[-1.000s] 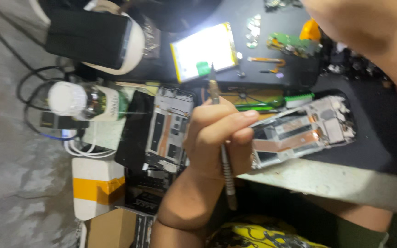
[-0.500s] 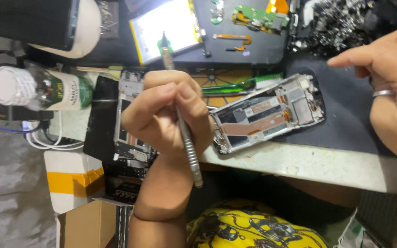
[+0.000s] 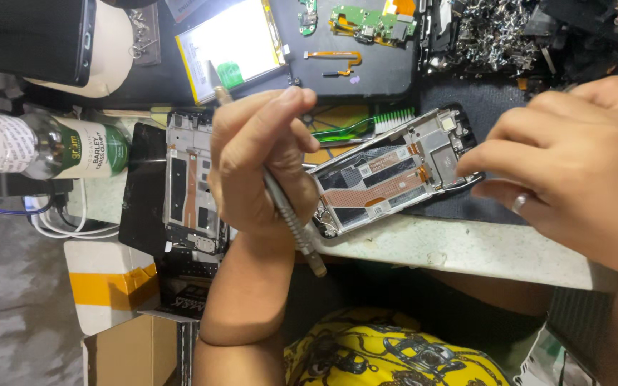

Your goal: The person uses a precision screwdriver to remove screws and a metal spudger to pry and separate internal components of a disassembled smartphone. They handle the phone chassis, ribbon cables, and small screws, placing removed parts on the workbench.

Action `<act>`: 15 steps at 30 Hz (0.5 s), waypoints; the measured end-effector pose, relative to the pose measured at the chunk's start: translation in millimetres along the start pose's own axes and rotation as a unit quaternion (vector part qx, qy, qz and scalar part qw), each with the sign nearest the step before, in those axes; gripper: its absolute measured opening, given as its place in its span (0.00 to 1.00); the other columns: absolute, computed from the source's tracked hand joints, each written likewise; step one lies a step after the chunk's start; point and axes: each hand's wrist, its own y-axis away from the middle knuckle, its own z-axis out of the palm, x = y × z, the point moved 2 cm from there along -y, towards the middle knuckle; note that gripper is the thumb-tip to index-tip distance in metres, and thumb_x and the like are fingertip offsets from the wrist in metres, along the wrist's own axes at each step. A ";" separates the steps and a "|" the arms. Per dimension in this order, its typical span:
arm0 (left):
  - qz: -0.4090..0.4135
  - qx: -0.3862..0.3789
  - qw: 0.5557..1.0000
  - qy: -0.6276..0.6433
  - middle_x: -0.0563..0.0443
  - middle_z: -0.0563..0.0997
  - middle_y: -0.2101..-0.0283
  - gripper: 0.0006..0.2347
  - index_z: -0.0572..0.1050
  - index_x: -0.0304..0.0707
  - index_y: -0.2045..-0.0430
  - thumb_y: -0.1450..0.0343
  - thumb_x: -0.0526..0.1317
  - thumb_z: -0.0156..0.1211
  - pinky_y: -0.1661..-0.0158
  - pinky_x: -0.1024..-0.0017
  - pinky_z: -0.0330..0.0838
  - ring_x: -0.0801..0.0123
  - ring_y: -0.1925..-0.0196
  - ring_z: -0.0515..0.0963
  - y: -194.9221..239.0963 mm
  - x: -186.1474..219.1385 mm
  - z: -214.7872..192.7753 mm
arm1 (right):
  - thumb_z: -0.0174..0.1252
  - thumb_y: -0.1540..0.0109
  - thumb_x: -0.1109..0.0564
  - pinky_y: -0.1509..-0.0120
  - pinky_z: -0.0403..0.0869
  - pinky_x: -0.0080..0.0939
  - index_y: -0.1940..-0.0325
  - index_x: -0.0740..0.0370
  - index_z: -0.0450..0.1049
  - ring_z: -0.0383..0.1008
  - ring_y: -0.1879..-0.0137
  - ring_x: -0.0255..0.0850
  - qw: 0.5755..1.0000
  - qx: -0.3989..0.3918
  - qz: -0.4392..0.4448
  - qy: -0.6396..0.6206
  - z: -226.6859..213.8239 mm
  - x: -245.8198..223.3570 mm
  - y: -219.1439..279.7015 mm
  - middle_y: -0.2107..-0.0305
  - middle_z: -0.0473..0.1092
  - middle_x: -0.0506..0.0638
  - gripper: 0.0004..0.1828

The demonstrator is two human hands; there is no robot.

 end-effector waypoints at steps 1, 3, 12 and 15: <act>-0.009 0.004 1.000 -0.001 0.44 0.78 0.56 0.07 0.71 0.35 0.46 0.15 0.34 0.49 0.71 0.83 0.76 0.79 0.69 0.78 1.4 0.1 -0.5 | 0.70 0.54 0.48 0.45 0.63 0.50 0.64 0.45 0.81 0.72 0.61 0.38 1.000 -0.013 0.000 0.005 1.8 -0.6 0.3 0.73 0.71 0.36 0.15; -0.030 0.011 0.999 -0.005 0.45 0.77 0.58 0.06 0.72 0.35 0.49 0.16 0.34 0.48 0.74 0.84 0.71 0.80 0.72 0.75 4.2 -0.5 -1.4 | 0.69 0.55 0.45 0.44 0.62 0.48 0.66 0.44 0.80 0.72 0.60 0.36 0.999 -0.038 0.000 0.016 4.6 -0.9 -1.8 0.74 0.71 0.34 0.14; 0.049 -0.035 0.998 0.018 0.55 0.72 0.73 0.05 0.74 0.37 0.55 0.21 0.27 0.57 0.77 0.73 0.64 0.73 0.75 0.73 -6.5 -10.0 5.8 | 0.68 0.49 0.51 0.47 0.65 0.47 0.70 0.49 0.77 0.72 0.59 0.37 0.996 -0.076 -0.030 0.033 10.8 -6.6 -11.5 0.75 0.69 0.38 0.07; 0.073 -0.110 0.991 0.031 0.56 0.72 0.76 0.07 0.75 0.35 0.57 0.24 0.25 0.62 0.79 0.72 0.60 0.73 0.79 0.71 -12.8 -8.0 8.6 | 0.67 0.50 0.50 0.49 0.64 0.46 0.68 0.49 0.77 0.71 0.58 0.37 0.997 -0.033 -0.048 0.044 7.8 -9.1 -12.1 0.72 0.69 0.38 0.09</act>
